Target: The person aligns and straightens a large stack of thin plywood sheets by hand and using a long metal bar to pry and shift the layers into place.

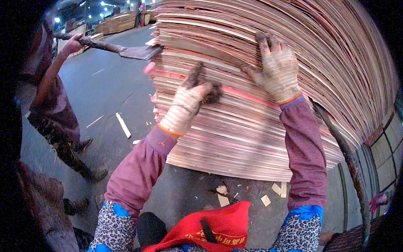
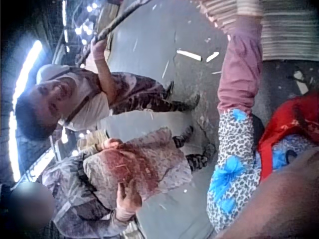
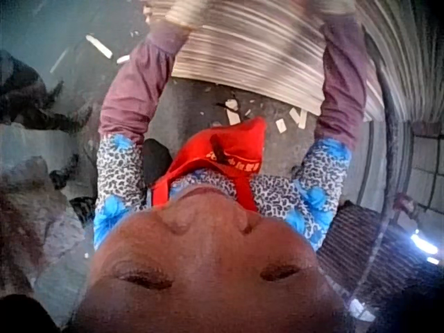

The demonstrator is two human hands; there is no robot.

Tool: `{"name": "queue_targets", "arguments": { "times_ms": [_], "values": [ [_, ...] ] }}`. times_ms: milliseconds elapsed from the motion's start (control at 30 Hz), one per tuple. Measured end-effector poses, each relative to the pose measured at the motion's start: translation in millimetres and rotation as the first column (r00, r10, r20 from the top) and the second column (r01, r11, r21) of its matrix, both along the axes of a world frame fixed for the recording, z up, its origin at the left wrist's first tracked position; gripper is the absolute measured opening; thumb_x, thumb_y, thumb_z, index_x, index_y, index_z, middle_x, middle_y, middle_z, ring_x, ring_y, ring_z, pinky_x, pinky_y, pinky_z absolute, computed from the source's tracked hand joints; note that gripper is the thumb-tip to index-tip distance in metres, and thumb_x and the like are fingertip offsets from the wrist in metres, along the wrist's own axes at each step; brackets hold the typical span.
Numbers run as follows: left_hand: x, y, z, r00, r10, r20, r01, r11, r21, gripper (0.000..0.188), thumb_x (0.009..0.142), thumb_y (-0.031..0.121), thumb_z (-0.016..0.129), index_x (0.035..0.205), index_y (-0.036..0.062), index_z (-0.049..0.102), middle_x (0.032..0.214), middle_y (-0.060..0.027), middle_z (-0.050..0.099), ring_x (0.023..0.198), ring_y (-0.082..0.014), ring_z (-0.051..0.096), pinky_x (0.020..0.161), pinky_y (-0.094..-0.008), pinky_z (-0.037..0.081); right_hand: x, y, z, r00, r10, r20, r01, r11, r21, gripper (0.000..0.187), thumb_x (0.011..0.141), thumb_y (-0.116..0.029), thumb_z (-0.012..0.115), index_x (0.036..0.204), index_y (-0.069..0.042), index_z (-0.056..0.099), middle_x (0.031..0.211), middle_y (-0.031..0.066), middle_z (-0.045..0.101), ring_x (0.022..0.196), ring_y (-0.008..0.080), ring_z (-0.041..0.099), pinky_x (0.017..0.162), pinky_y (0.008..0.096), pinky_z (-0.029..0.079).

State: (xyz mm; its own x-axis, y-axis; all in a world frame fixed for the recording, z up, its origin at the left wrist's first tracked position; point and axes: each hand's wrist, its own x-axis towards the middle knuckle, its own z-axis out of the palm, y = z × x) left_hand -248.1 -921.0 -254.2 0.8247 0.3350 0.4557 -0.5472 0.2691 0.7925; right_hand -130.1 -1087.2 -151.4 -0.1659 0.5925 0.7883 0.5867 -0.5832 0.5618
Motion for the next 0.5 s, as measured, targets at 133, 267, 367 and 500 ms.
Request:
{"name": "queue_targets", "arguments": {
  "times_ms": [133, 267, 367, 500],
  "values": [
    [29.5, -5.6, -8.1, 0.971, 0.204, -0.125, -0.168, 0.954, 0.247, 0.063, 0.085, 0.016, 0.060, 0.140, 0.0060, 0.032, 0.095, -0.0154, 0.066, 0.085, -0.0225, 0.065, 0.076, -0.0345, 0.052, -1.3, -2.9, 2.1, 0.999, 0.043, -0.003, -0.043, 0.999, -0.028, 0.081, 0.059, -0.040, 0.081, 0.124, -0.004, 0.050, 0.114, 0.0168, 0.055, 0.102, 0.0336, 0.054, 0.082, 0.0423, 0.048],
    [34.4, 5.3, -2.8, 0.721, 0.691, 0.053, -0.502, 0.468, 0.727, 0.064, 0.083, 0.029, 0.060, 0.140, 0.0132, 0.036, 0.090, -0.0181, 0.067, 0.088, -0.0317, 0.064, 0.079, -0.0410, 0.050, -1.1, 1.0, -1.0, 1.000, -0.017, -0.006, 0.017, 1.000, 0.008, 0.080, 0.059, -0.041, 0.080, 0.123, -0.002, 0.050, 0.113, 0.0178, 0.055, 0.100, 0.0343, 0.055, 0.082, 0.0428, 0.048],
    [9.1, 6.2, 21.4, 0.571, 0.816, 0.090, -0.323, 0.123, 0.939, 0.065, 0.088, 0.039, 0.052, 0.144, 0.0144, 0.029, 0.078, -0.0139, 0.068, 0.077, -0.0307, 0.066, 0.067, -0.0432, 0.051, 1.5, -1.2, 0.2, 1.000, 0.005, 0.023, -0.005, 1.000, -0.005, 0.081, 0.060, -0.042, 0.080, 0.124, -0.003, 0.050, 0.114, 0.0181, 0.056, 0.099, 0.0346, 0.055, 0.082, 0.0428, 0.048],
    [-2.1, 10.2, 31.0, 0.582, 0.800, 0.146, -0.294, 0.039, 0.955, 0.059, 0.089, 0.035, 0.051, 0.142, 0.0154, 0.032, 0.074, -0.0146, 0.066, 0.072, -0.0318, 0.066, 0.064, -0.0446, 0.050, 2.8, -0.6, -2.3, 1.000, 0.025, 0.012, -0.025, 1.000, 0.000, 0.081, 0.059, -0.041, 0.081, 0.124, -0.003, 0.050, 0.114, 0.0178, 0.056, 0.099, 0.0346, 0.055, 0.082, 0.0428, 0.048]
  ]
}}
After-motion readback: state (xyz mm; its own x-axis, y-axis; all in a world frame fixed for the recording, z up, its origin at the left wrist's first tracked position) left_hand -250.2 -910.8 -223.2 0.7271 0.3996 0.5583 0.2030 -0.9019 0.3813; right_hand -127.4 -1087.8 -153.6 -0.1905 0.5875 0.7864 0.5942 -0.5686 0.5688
